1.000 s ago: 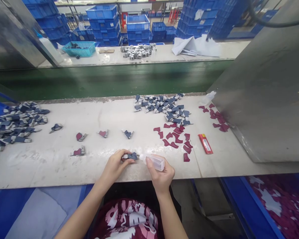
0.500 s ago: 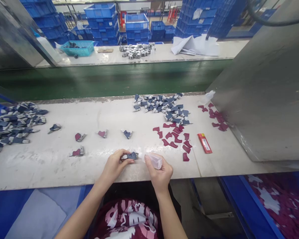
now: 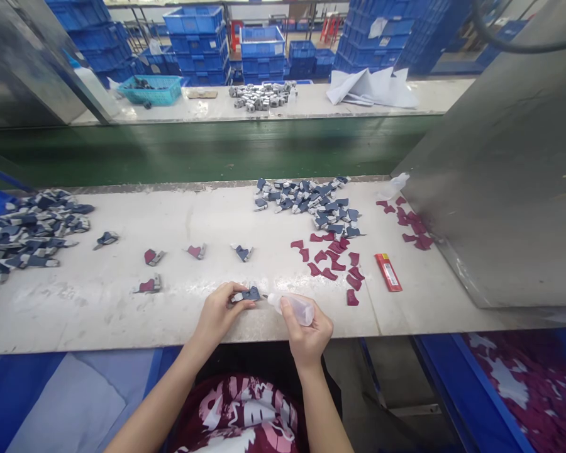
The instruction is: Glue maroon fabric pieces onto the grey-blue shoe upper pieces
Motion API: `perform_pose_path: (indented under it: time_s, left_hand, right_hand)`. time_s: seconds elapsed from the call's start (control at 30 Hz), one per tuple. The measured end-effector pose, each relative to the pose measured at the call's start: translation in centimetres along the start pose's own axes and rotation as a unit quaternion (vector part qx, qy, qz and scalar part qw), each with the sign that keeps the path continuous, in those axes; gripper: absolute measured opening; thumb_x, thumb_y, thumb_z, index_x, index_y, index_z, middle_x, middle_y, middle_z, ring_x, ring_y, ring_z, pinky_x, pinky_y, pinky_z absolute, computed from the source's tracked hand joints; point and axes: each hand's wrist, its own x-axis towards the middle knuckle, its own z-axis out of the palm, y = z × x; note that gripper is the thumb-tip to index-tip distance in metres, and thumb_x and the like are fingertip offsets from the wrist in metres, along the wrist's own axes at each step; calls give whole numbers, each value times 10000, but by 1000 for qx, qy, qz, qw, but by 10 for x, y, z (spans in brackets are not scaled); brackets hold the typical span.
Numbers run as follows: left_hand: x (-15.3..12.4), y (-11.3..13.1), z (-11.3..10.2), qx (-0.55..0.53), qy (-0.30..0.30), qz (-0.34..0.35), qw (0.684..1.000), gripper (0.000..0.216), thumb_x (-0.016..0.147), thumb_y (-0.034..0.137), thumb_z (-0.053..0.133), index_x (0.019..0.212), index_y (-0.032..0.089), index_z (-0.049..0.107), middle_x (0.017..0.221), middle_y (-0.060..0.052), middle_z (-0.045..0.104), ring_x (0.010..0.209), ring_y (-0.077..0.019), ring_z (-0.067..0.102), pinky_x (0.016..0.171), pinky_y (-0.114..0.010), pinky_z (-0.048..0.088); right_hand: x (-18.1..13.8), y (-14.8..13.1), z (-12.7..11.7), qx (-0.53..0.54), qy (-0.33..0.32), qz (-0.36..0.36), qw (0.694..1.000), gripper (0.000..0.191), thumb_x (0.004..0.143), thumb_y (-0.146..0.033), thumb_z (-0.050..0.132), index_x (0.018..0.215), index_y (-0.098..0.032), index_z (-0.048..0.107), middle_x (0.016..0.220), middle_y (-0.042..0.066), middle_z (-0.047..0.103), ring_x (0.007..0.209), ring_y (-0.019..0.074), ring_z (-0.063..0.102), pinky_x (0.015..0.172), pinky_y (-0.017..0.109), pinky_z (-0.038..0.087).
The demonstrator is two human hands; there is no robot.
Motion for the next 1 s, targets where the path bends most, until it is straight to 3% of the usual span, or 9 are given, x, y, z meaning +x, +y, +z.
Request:
perform_pose_path:
  time_s: [0.73, 1.0]
  left_hand:
    - [1, -2, 0, -28, 5, -3, 1000, 195, 717, 183, 861, 840, 206, 712, 827, -8, 738, 742, -178, 678, 700, -273, 543]
    - [1, -4, 0, -19, 7, 2, 1000, 183, 738, 252, 849, 849, 213, 710, 820, -9, 731, 724, -178, 672, 694, -285, 550]
  right_hand:
    - [-7, -13, 16, 26, -35, 21, 999, 280, 750, -433, 772, 743, -155, 753, 633, 44, 722, 546, 190, 661, 507, 278, 529]
    - [-6, -12, 14, 35, -48, 43, 997, 275, 729, -430, 772, 704, -158, 743, 596, 24, 694, 515, 174, 625, 491, 274, 504]
